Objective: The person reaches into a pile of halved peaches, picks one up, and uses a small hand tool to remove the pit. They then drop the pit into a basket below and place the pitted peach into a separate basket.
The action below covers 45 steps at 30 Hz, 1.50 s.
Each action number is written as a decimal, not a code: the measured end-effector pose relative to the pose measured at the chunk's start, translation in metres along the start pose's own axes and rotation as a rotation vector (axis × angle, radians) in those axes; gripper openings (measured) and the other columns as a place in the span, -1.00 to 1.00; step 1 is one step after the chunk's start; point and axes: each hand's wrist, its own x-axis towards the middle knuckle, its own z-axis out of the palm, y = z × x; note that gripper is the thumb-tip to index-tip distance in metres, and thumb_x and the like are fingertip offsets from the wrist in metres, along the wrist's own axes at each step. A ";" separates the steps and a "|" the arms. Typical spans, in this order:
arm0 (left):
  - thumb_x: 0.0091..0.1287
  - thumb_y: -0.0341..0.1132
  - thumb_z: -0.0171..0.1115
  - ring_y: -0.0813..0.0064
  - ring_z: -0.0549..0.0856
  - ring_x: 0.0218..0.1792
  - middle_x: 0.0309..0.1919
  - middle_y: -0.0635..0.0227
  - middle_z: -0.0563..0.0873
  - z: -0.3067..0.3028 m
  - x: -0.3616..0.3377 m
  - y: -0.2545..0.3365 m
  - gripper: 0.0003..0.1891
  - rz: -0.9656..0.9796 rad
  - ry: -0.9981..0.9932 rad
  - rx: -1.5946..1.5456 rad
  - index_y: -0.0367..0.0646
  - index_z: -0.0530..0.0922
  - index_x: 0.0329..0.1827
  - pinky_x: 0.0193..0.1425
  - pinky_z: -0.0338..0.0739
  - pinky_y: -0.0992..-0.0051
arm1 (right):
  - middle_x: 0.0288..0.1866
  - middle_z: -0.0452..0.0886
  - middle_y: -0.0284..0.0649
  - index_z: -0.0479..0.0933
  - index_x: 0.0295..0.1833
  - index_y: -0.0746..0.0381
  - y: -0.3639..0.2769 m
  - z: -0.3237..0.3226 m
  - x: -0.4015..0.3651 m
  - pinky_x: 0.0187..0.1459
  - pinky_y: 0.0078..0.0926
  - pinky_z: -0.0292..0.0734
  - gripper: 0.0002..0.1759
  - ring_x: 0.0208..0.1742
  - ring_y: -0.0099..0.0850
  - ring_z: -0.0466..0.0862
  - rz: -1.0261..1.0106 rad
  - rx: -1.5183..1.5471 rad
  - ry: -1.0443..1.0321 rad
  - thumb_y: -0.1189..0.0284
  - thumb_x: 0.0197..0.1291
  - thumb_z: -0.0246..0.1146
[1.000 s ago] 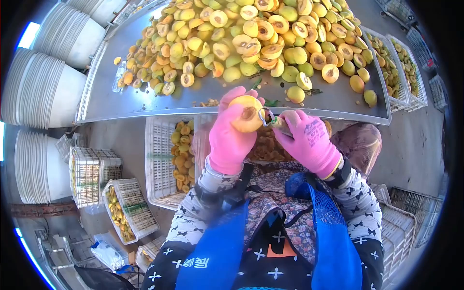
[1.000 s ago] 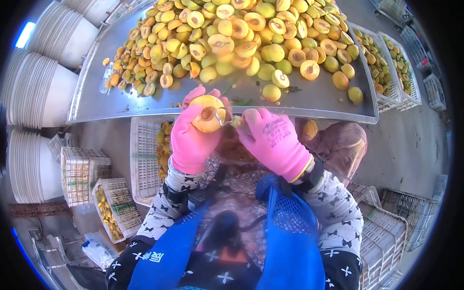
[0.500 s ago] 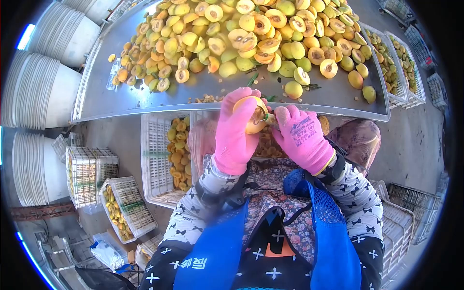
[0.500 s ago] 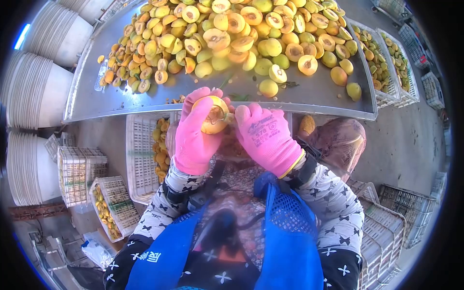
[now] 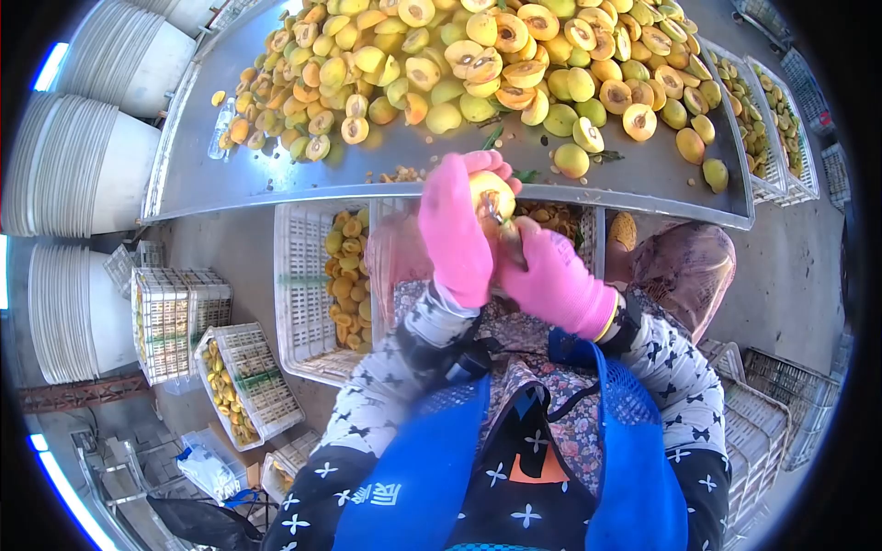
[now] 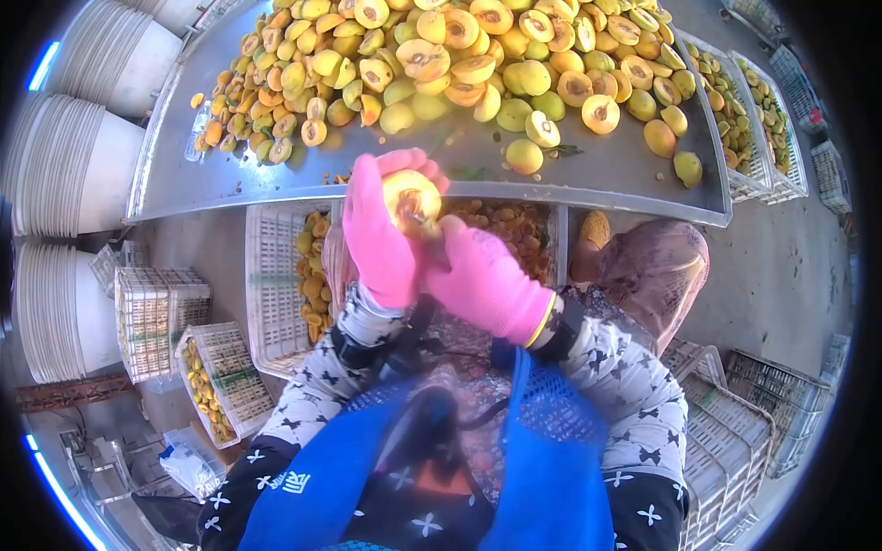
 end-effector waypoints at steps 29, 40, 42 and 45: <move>0.53 0.06 0.08 0.23 0.75 -0.38 -0.30 0.07 0.73 -0.029 0.019 -0.006 -0.50 -0.634 -0.104 -0.062 -0.31 0.63 -0.17 -0.27 0.74 0.29 | -0.50 0.51 -0.36 0.50 -0.20 0.24 0.013 -0.010 0.003 -0.60 -0.58 0.36 -0.78 -0.63 -0.57 0.51 0.239 0.395 -0.433 0.31 0.27 0.29; 0.55 -0.01 0.08 0.29 0.77 -0.28 -0.27 0.12 0.76 -0.064 0.005 0.020 -0.51 -0.553 -0.216 0.155 -0.36 0.66 -0.17 -0.16 0.71 0.35 | -0.55 0.53 -0.39 0.53 -0.24 0.24 -0.003 -0.015 0.003 -0.57 -0.63 0.34 -0.79 -0.60 -0.62 0.51 0.636 1.024 -1.051 0.34 0.21 0.35; 0.50 -0.06 0.17 0.32 0.78 -0.22 -0.20 0.16 0.78 -0.100 0.016 0.034 -0.59 -0.407 -0.309 0.460 -0.32 0.68 -0.09 -0.07 0.68 0.41 | -0.50 0.57 -0.36 0.55 -0.18 0.24 0.000 -0.026 0.003 -0.52 -0.61 0.40 -0.77 -0.55 -0.60 0.55 0.550 0.778 -0.963 0.30 0.23 0.34; 0.40 -0.12 0.31 0.42 0.76 -0.07 -0.08 0.23 0.78 -0.198 0.048 0.075 -0.66 -0.025 -0.373 1.380 -0.20 0.70 0.05 0.03 0.63 0.50 | -0.34 0.69 -0.10 0.57 -0.03 0.28 0.035 -0.045 -0.009 -0.26 -0.33 0.58 -0.60 -0.33 -0.27 0.71 0.272 0.150 -0.859 0.18 0.22 0.31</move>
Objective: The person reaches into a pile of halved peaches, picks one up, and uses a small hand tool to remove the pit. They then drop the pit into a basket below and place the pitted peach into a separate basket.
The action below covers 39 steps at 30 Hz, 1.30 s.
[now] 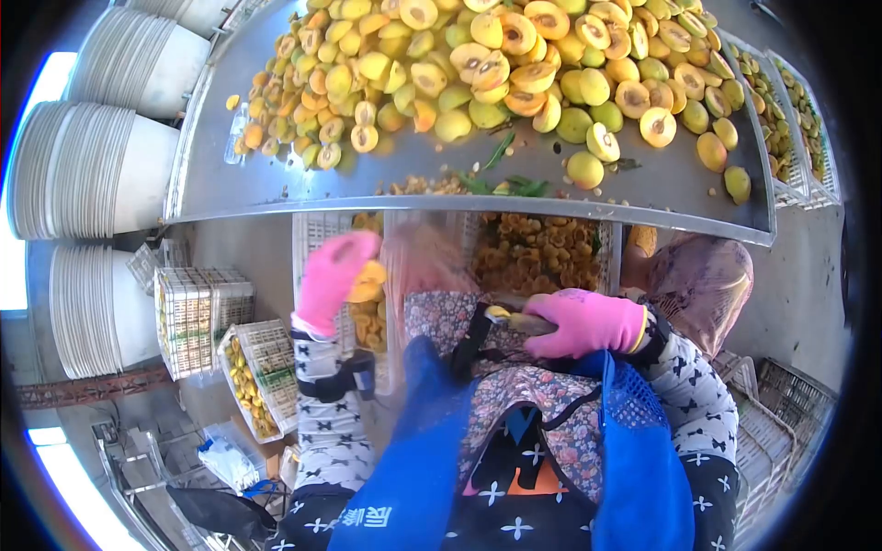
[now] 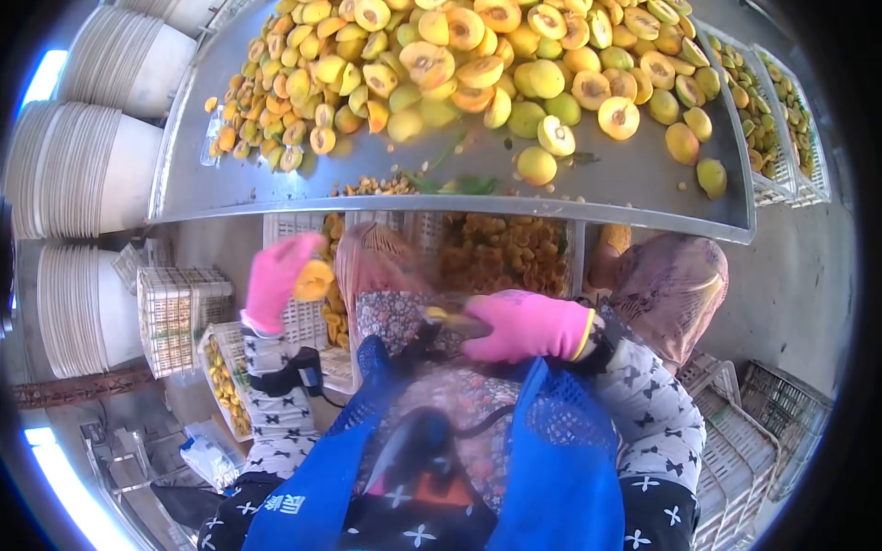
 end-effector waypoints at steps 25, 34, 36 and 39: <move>0.22 -0.36 0.35 0.32 0.58 0.18 0.17 0.20 0.55 0.107 0.090 0.173 -0.33 0.024 -0.230 -1.346 -0.32 0.31 0.40 0.25 0.54 0.34 | -0.41 0.65 -0.29 0.59 -0.02 0.28 -0.034 -0.030 -0.033 -0.34 -0.50 0.53 -0.64 -0.46 -0.56 0.56 -0.218 0.670 1.036 0.30 0.17 0.44; 0.43 -0.48 0.18 0.33 0.58 0.23 0.30 0.16 0.52 0.110 0.031 0.171 -0.50 0.057 -0.540 -1.767 -0.28 0.34 0.42 0.29 0.52 0.35 | -0.30 0.72 -0.21 0.63 -0.01 0.23 -0.046 -0.020 0.000 -0.26 -0.36 0.64 -0.70 -0.28 -0.39 0.74 -0.352 0.036 1.217 0.38 0.17 0.43; 0.45 -0.46 0.15 0.32 0.60 0.20 0.29 0.16 0.52 0.122 0.026 0.168 -0.52 0.220 -0.373 -1.543 -0.29 0.34 0.42 0.28 0.54 0.35 | -0.30 0.72 -0.19 0.63 -0.02 0.21 -0.041 -0.017 0.011 -0.27 -0.30 0.65 -0.70 -0.28 -0.22 0.75 -0.456 -0.348 1.369 0.40 0.14 0.43; 0.49 -0.36 0.13 0.28 0.63 0.16 0.25 0.15 0.55 0.127 0.019 0.168 -0.53 0.283 -0.169 -1.096 -0.29 0.33 0.42 0.26 0.57 0.31 | -0.33 0.68 -0.10 0.60 -0.14 0.18 -0.037 -0.015 0.014 -0.29 -0.20 0.62 -0.79 -0.28 -0.05 0.70 -0.323 -0.269 1.304 0.33 0.17 0.39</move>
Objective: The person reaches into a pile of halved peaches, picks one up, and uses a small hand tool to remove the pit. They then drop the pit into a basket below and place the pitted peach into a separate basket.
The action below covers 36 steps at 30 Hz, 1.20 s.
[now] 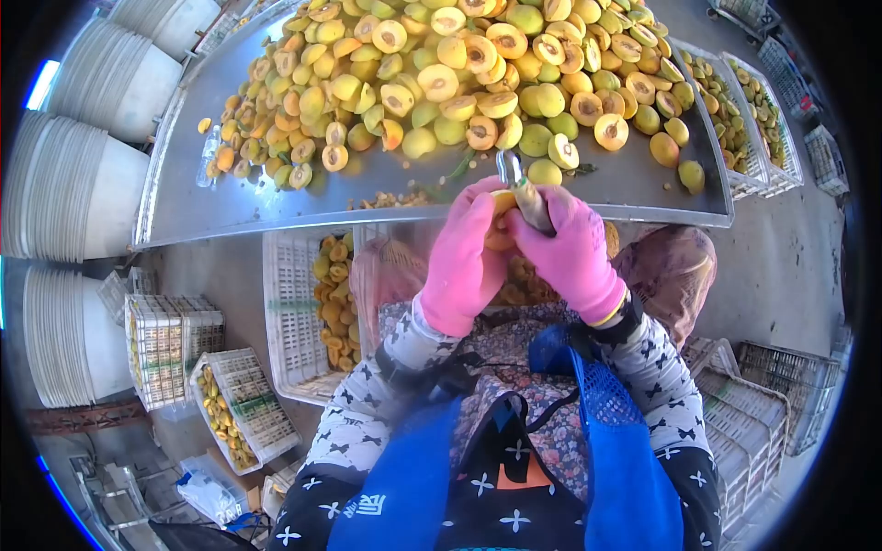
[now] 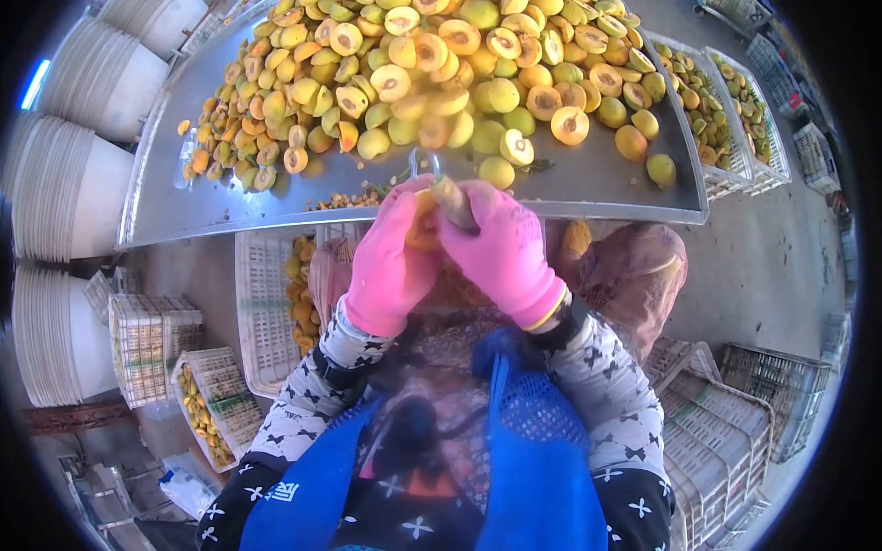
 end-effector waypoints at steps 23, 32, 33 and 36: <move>0.42 -0.36 0.28 0.25 0.70 -0.02 0.01 0.12 0.66 -0.003 0.000 -0.003 -0.62 -0.230 0.284 -0.612 -0.14 0.43 0.24 0.07 0.64 0.27 | -0.31 0.61 -0.03 0.41 -0.07 0.25 0.010 -0.009 -0.023 -0.28 -0.06 0.54 -0.70 -0.31 0.02 0.67 -0.086 -0.357 -0.471 0.30 0.27 0.30; 0.57 -0.16 0.06 0.41 0.68 -0.26 -0.16 0.13 0.69 -0.002 0.008 0.014 -0.67 -0.055 0.245 -0.276 -0.31 0.52 0.06 -0.11 0.62 0.41 | -0.43 0.60 0.05 0.41 -0.16 0.26 -0.002 0.003 -0.041 -0.37 -0.07 0.47 -0.77 -0.35 0.10 0.63 0.219 0.273 -0.519 0.38 0.27 0.30; 0.58 -0.13 0.03 0.43 0.67 -0.29 -0.22 0.15 0.69 -0.003 0.009 0.014 -0.64 -0.061 0.261 -0.260 -0.32 0.55 -0.02 -0.13 0.61 0.44 | -0.45 0.59 0.02 0.42 -0.15 0.25 0.001 0.007 -0.044 -0.38 -0.10 0.47 -0.78 -0.38 0.06 0.64 0.227 0.333 -0.528 0.38 0.27 0.30; 0.61 -0.06 -0.04 0.50 0.65 -0.38 -0.37 0.21 0.69 -0.004 0.014 0.015 -0.53 -0.155 0.257 -0.241 -0.32 0.63 -0.23 -0.20 0.57 0.51 | -0.49 0.56 -0.16 0.44 -0.14 0.24 0.011 0.014 -0.053 -0.45 -0.26 0.45 -0.80 -0.49 -0.22 0.63 0.052 0.242 -0.455 0.40 0.27 0.29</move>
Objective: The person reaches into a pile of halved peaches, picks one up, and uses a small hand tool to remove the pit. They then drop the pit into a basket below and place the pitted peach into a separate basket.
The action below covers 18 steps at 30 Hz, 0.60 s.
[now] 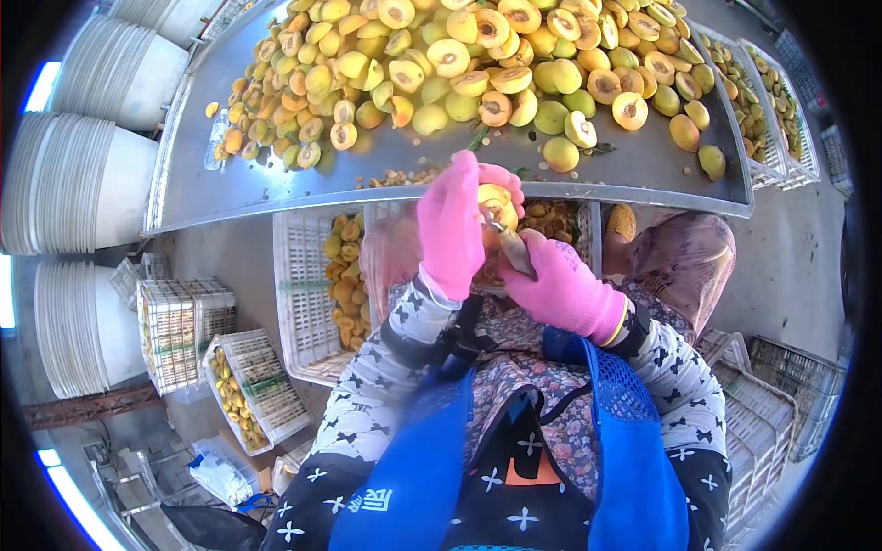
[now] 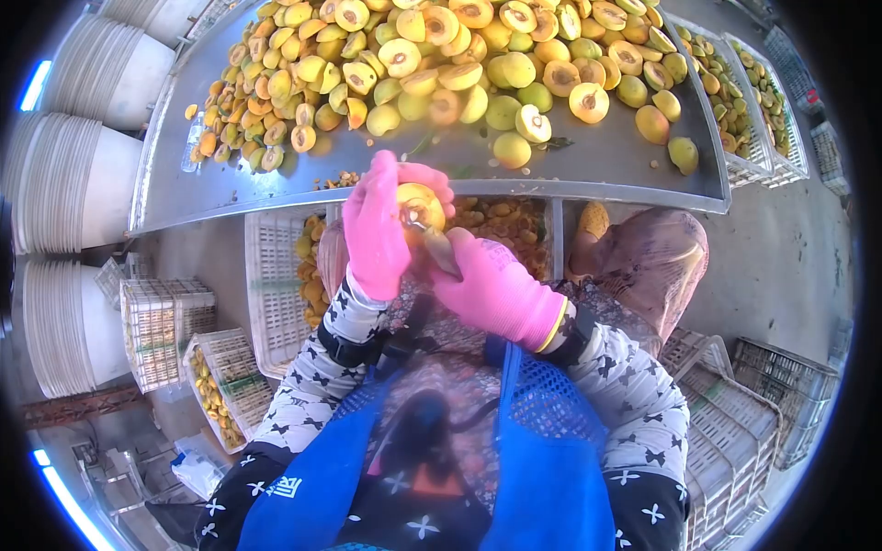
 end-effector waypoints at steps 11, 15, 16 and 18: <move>0.61 0.06 -0.12 0.28 0.77 -0.39 -0.32 0.05 0.76 0.009 0.000 0.004 -0.41 -0.119 -0.089 -0.018 -0.35 0.62 -0.23 -0.28 0.72 0.33 | -0.53 0.50 -0.38 0.52 -0.11 0.32 -0.042 -0.028 0.002 -0.59 -0.61 0.33 -0.80 -0.63 -0.58 0.47 0.638 0.988 -0.415 0.42 0.28 0.29; 0.62 0.03 -0.15 0.26 0.76 -0.37 -0.30 0.03 0.76 -0.013 0.010 0.003 -0.43 -0.158 -0.312 0.044 -0.35 0.60 -0.19 -0.29 0.70 0.34 | -0.58 0.51 -0.37 0.53 -0.12 0.36 -0.027 -0.041 0.000 -0.61 -0.64 0.32 -0.79 -0.68 -0.59 0.47 0.616 0.989 -0.595 0.45 0.23 0.30; 0.62 0.00 -0.13 0.29 0.76 -0.38 -0.30 0.07 0.76 -0.025 0.014 -0.002 -0.47 -0.090 -0.311 0.158 -0.34 0.61 -0.18 -0.30 0.69 0.37 | -0.57 0.51 -0.37 0.53 -0.12 0.35 -0.025 -0.044 -0.003 -0.61 -0.65 0.32 -0.79 -0.68 -0.60 0.48 0.598 0.964 -0.629 0.45 0.23 0.30; 0.58 -0.07 0.01 0.34 0.75 -0.36 -0.30 0.15 0.77 -0.068 0.007 0.014 -0.58 0.208 -0.438 0.637 -0.30 0.63 -0.09 -0.28 0.67 0.43 | -0.52 0.60 -0.20 0.54 -0.15 0.34 -0.026 -0.049 -0.005 -0.52 -0.44 0.49 -0.73 -0.59 -0.36 0.62 0.640 0.730 -0.667 0.33 0.24 0.31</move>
